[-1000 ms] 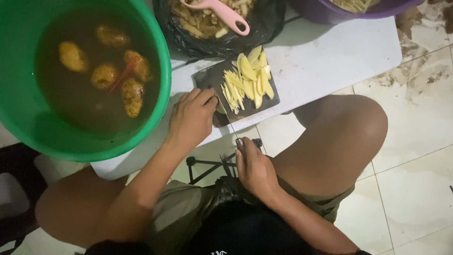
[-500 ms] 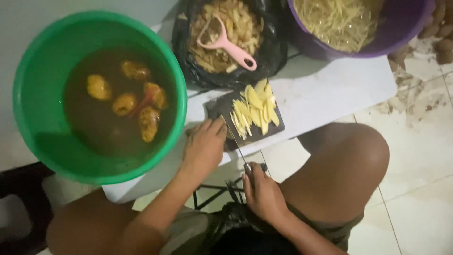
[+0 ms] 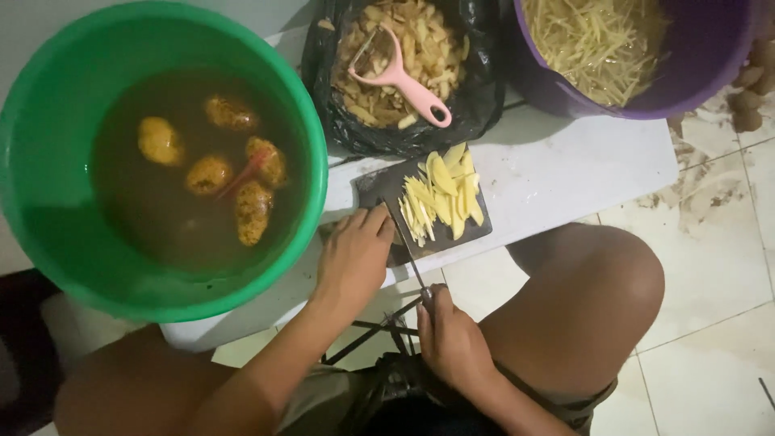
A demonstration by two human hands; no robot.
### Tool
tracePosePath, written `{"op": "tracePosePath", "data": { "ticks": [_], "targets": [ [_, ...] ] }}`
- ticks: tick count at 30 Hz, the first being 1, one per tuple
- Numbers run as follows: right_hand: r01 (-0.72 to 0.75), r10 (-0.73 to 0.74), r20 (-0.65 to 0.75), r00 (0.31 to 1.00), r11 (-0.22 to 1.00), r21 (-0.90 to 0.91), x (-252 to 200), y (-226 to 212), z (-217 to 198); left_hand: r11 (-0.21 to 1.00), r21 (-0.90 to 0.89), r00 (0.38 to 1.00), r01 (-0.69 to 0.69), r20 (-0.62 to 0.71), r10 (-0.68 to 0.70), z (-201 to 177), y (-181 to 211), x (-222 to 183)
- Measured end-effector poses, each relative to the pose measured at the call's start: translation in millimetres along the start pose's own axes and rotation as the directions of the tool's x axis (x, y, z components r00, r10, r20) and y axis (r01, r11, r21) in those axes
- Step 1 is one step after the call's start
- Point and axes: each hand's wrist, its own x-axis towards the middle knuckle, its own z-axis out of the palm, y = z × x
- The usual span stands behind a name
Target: Slicing peeled potatoes into thin strips using a knife on a cutting board.
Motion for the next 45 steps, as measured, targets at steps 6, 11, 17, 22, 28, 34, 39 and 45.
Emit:
{"op": "tracePosePath", "data": {
  "ticks": [6,11,17,22,28,34,39,45],
  "targets": [
    [-0.042,0.043,0.005,0.999,0.998,-0.048,2.4,-3.0,-0.6,0.999,0.032,0.993,0.032,-0.113,-0.028,3.6,8.0,-1.8],
    [0.003,-0.004,-0.025,1.000,0.999,-0.050,3.7,-0.5,1.6,0.999,0.026,0.990,0.041,-0.139,-0.037,2.9,7.5,0.3],
    [-0.001,-0.007,-0.051,0.999,0.986,-0.169,2.1,12.2,13.0,0.999,-0.017,0.984,0.039,-0.171,-0.041,13.5,5.4,-3.2],
    [0.032,-0.057,-0.094,0.994,0.968,-0.249,2.7,18.4,18.9,0.998,-0.046,0.986,0.051,-0.157,-0.058,13.6,4.8,-3.2],
    [0.011,-0.020,-0.034,0.999,0.971,-0.238,3.0,21.1,19.2,0.999,-0.016,0.973,0.030,-0.229,-0.033,15.9,3.6,-4.7],
    [0.023,-0.047,-0.082,0.996,0.961,-0.274,2.3,23.8,21.0,1.000,0.000,0.969,0.030,-0.244,-0.030,11.5,5.4,-2.7],
    [-0.061,0.051,-0.040,0.998,0.957,-0.284,4.0,20.2,20.1,1.000,0.013,0.963,0.016,-0.269,-0.012,6.8,5.5,-2.5],
    [-0.003,-0.026,-0.083,0.996,0.946,-0.325,3.3,29.4,26.2,0.999,-0.024,0.981,0.046,-0.189,-0.050,6.3,4.9,-1.0]
  ]
}}
